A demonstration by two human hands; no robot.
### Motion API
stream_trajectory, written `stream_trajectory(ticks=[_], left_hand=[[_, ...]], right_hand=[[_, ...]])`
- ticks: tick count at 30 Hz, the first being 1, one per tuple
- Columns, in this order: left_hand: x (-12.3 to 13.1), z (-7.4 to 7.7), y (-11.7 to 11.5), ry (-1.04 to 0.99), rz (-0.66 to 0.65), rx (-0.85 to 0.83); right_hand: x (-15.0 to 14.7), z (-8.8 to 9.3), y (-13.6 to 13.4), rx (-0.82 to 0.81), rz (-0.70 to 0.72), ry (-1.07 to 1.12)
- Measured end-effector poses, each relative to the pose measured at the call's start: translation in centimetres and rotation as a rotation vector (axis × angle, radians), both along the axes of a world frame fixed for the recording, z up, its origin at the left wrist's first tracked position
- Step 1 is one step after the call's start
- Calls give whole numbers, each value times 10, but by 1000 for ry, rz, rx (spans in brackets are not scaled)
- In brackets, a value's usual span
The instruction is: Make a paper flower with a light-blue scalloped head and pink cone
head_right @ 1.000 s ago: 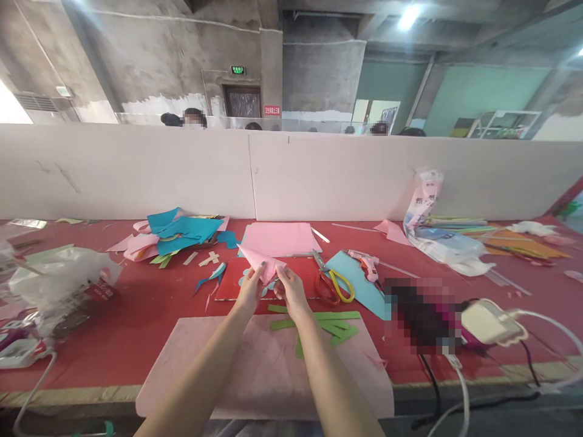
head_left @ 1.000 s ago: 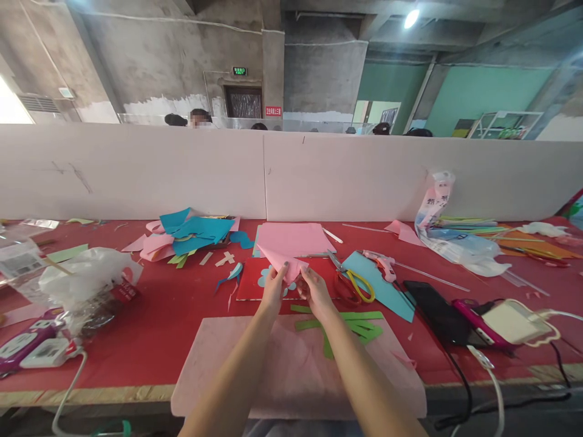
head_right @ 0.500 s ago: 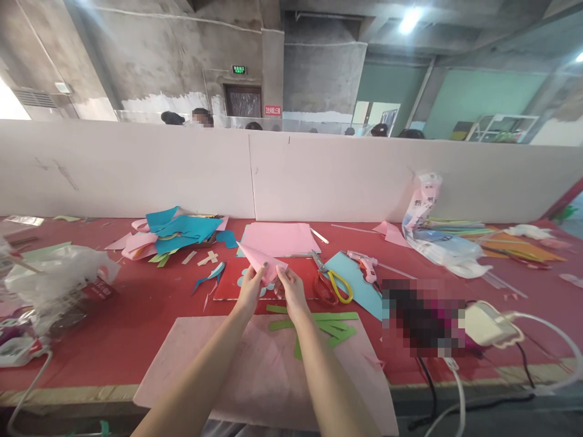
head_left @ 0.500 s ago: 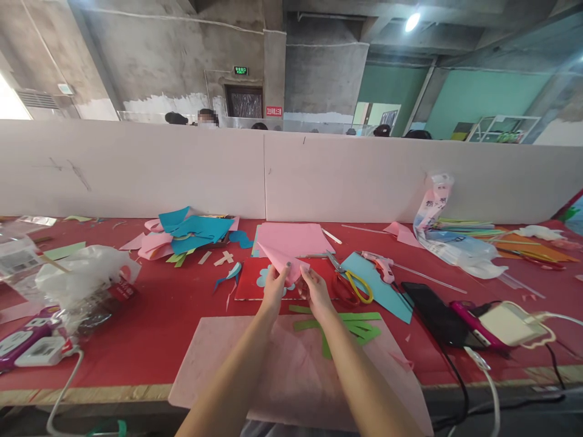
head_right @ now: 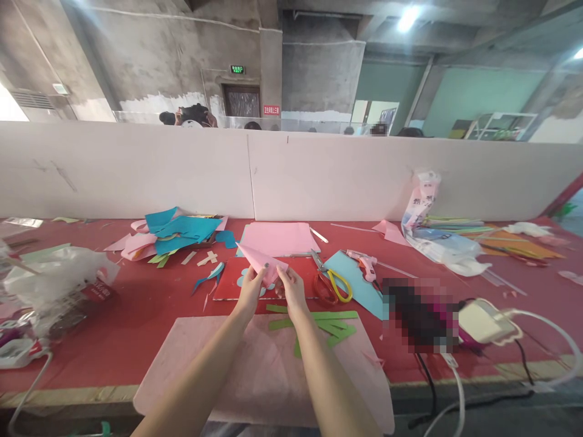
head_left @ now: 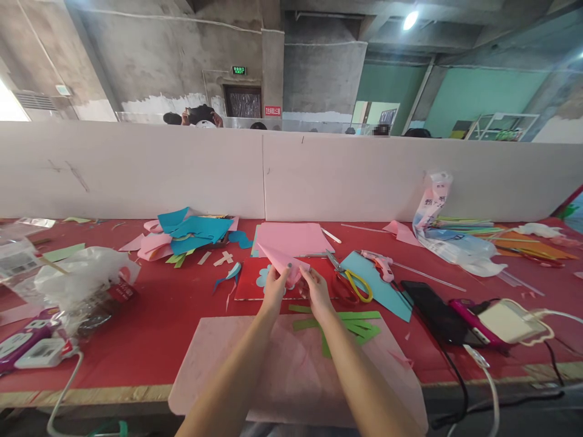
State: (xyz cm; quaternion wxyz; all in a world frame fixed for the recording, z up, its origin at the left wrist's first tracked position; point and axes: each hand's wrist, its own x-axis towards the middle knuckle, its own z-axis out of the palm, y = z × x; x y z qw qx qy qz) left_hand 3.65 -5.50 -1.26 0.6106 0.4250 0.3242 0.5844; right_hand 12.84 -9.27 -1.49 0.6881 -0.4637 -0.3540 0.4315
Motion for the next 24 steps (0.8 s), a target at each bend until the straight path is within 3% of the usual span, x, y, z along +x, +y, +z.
stream_trajectory(ticks=[9, 15, 24], left_hand=[[-1, -6, 6, -31, 14, 80], [-3, -4, 4, -57, 64, 16], [-1, -6, 8, -32, -1, 4]], right_hand=[[1, -2, 1, -3, 11, 63], [0, 1, -1, -24, 59, 70], [0, 2, -2, -29, 73, 38]])
